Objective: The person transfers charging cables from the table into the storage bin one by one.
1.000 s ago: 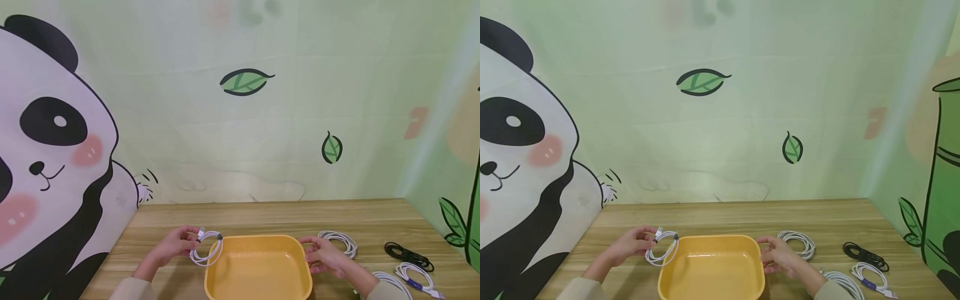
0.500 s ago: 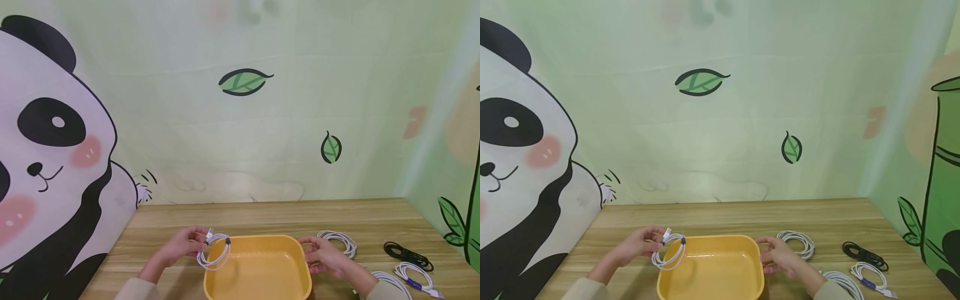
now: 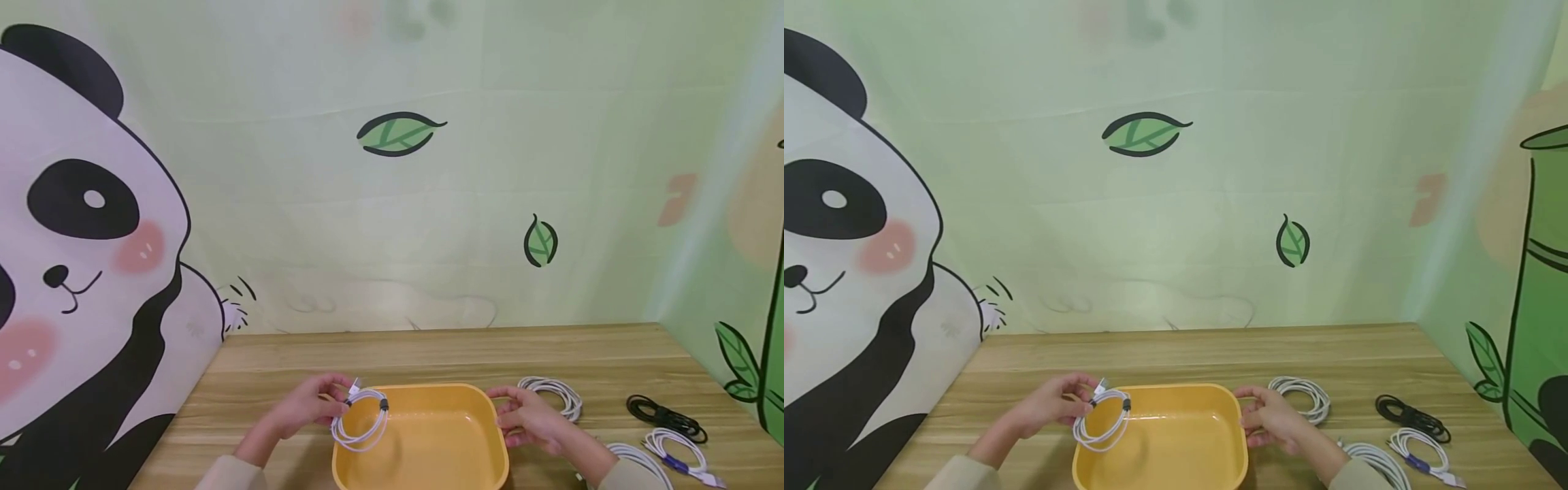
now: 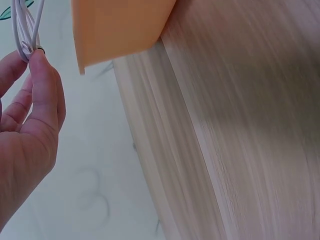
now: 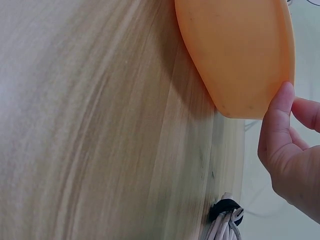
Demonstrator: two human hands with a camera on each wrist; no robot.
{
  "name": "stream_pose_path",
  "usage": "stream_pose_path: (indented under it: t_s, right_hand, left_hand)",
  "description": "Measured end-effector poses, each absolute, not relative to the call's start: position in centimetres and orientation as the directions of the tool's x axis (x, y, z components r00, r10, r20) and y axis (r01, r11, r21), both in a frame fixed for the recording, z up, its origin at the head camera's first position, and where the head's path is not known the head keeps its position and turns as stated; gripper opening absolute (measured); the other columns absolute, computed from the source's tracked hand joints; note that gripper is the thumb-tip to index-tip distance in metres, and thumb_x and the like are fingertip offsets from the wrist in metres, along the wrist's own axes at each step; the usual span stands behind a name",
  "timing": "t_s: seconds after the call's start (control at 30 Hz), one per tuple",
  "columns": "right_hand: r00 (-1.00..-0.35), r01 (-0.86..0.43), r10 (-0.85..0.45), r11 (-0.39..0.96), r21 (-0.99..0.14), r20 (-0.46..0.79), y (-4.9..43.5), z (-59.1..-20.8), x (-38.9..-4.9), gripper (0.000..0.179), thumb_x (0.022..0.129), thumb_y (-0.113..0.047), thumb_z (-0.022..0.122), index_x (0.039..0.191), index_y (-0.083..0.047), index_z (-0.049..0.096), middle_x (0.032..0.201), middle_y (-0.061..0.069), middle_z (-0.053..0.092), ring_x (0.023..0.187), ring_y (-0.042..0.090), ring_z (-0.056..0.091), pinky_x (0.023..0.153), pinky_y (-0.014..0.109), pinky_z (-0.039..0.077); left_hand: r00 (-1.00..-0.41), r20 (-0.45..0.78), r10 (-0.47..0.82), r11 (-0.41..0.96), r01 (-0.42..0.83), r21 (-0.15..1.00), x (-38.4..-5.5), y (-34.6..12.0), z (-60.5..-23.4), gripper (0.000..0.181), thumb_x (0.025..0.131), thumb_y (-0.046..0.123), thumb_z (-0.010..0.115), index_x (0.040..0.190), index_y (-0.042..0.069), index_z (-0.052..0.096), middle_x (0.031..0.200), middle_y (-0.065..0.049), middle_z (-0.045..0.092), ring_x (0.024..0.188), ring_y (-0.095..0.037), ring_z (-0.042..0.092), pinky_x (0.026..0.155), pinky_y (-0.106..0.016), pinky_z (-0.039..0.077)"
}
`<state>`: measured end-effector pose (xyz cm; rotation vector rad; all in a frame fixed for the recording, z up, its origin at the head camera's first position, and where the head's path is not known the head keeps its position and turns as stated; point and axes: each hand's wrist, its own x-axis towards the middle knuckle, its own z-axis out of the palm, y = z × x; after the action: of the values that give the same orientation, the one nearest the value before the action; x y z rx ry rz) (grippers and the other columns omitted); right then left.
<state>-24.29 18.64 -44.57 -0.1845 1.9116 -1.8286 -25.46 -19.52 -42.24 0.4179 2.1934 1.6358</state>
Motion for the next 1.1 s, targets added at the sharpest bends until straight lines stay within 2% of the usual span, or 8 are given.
stream_pose_path:
  t_s: [0.6, 0.9, 1.1]
  right_hand:
    - [-0.875, 0.246, -0.403, 0.102, -0.964, -0.267, 18.7, -44.8, -24.3, 0.058, 0.077, 0.001, 0.057, 0.128, 0.003, 0.03, 0.085, 0.006, 0.052, 0.063, 0.012, 0.057, 0.055, 0.025, 0.052]
    - [-0.875, 0.251, -0.402, 0.1, -0.963, -0.269, 18.7, -44.8, -24.3, 0.058, 0.077, 0.0, 0.058, 0.128, 0.003, 0.031, 0.085, 0.007, 0.052, 0.063, 0.011, 0.057, 0.056, 0.025, 0.052]
    - [-0.873, 0.252, -0.407, 0.093, -0.963, -0.268, 18.7, -44.9, -24.3, 0.058, 0.077, 0.0, 0.058, 0.128, 0.003, 0.03, 0.084, 0.006, 0.053, 0.063, 0.011, 0.057, 0.056, 0.025, 0.052]
  left_hand:
    - [-0.848, -0.115, 0.517, 0.364, 0.097, 0.926, -24.5, -17.7, -42.2, 0.031, 0.079, 0.0, 0.059, 0.108, 0.0, 0.05, 0.085, -0.007, 0.048, 0.064, -0.013, 0.048, 0.05, -0.021, 0.044]
    - [-0.833, -0.056, 0.55, 0.487, 0.265, 0.832, -24.5, -17.1, -42.5, 0.03, 0.078, 0.002, 0.061, 0.108, 0.002, 0.054, 0.081, -0.007, 0.051, 0.058, -0.011, 0.048, 0.048, -0.021, 0.045]
    - [-0.822, -0.066, 0.566, 0.523, 0.296, 0.799, -24.4, -16.7, -42.4, 0.028, 0.079, 0.001, 0.06, 0.107, 0.003, 0.054, 0.082, -0.006, 0.051, 0.059, -0.011, 0.049, 0.049, -0.021, 0.045]
